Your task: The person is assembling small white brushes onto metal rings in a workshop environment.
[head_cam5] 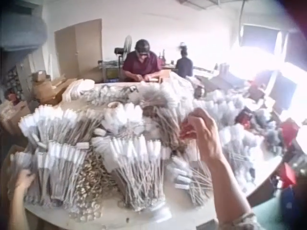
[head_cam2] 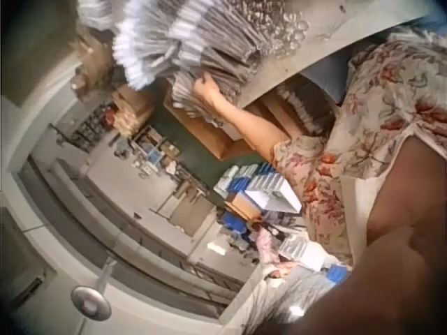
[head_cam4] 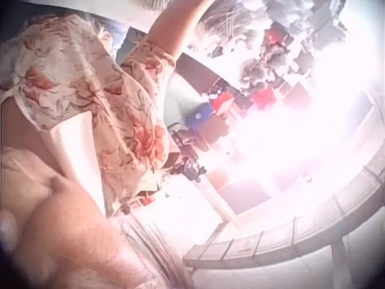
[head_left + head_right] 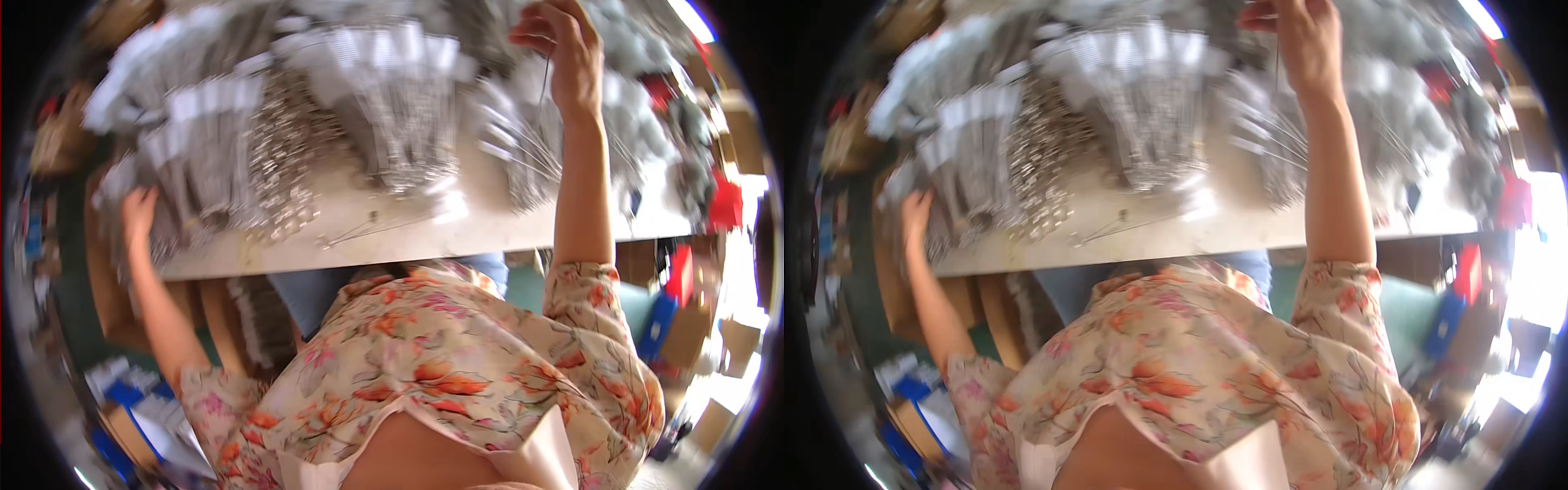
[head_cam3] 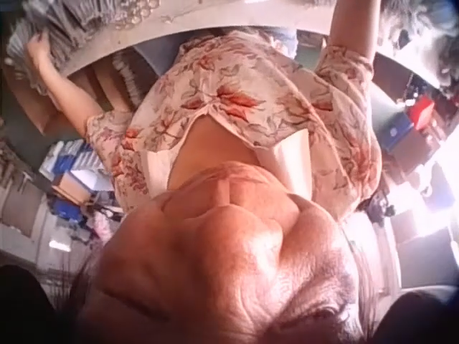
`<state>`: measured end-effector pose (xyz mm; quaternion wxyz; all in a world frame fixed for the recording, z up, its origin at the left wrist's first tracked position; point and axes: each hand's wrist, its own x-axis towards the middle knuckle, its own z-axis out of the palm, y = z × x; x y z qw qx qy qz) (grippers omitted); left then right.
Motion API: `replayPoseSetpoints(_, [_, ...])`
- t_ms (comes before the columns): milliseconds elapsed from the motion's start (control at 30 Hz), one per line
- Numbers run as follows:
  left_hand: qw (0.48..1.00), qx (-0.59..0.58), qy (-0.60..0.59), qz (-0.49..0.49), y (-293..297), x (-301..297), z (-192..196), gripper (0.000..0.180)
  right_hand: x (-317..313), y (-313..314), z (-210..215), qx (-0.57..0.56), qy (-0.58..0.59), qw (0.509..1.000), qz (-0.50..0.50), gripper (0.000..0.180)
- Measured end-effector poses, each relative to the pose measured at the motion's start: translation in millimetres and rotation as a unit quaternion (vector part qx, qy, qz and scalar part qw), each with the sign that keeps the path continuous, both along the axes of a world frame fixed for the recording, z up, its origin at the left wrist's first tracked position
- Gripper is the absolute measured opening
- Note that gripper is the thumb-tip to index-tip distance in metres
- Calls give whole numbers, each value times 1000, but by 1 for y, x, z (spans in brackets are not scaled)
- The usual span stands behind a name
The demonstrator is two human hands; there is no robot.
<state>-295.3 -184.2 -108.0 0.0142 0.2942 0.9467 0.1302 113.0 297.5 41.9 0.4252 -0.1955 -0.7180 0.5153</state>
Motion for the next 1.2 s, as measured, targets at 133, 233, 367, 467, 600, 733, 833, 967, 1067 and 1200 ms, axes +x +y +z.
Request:
replayPoseSetpoints(133, [972, 180, -140, 64, -26, -23, -26, 23, 79, 23, -42, 116, -190, 975, -12, 18])
replayPoseSetpoints(233, [950, 253, -167, 74, -31, -29, -34, 22, 118, 0, -79, 285, -371, 883, -31, 12])
replayPoseSetpoints(367, [935, 206, -231, 173, -10, -3, -11, 19, 131, -15, -107, 335, -430, 837, -36, 11])
replayPoseSetpoints(467, [959, 163, -163, 165, 7, 17, 1, 18, 130, -14, -122, 355, -446, 815, -102, 9])
replayPoseSetpoints(600, [963, 195, -155, 102, -2, 16, 5, 15, 120, 3, -123, 340, -478, 803, -101, 8])
replayPoseSetpoints(733, [931, 264, -198, 156, 10, 51, 39, 13, 121, 39, -111, 316, -361, 870, -113, 7])
replayPoseSetpoints(833, [917, 318, -182, 156, -1, 55, 43, 15, 140, 87, -74, 366, -235, 878, -199, 10])
replayPoseSetpoints(967, [849, 461, -211, 151, -1, 54, 31, 33, 208, 162, -43, 149, -193, 913, -328, 22])
replayPoseSetpoints(1067, [833, 490, -217, 139, 40, 99, 48, 33, 257, 213, -69, 152, -340, 833, -408, 23])
replayPoseSetpoints(1200, [821, 496, -264, 101, 74, 129, 59, 35, 232, 201, -69, 174, -474, 785, -358, 25])
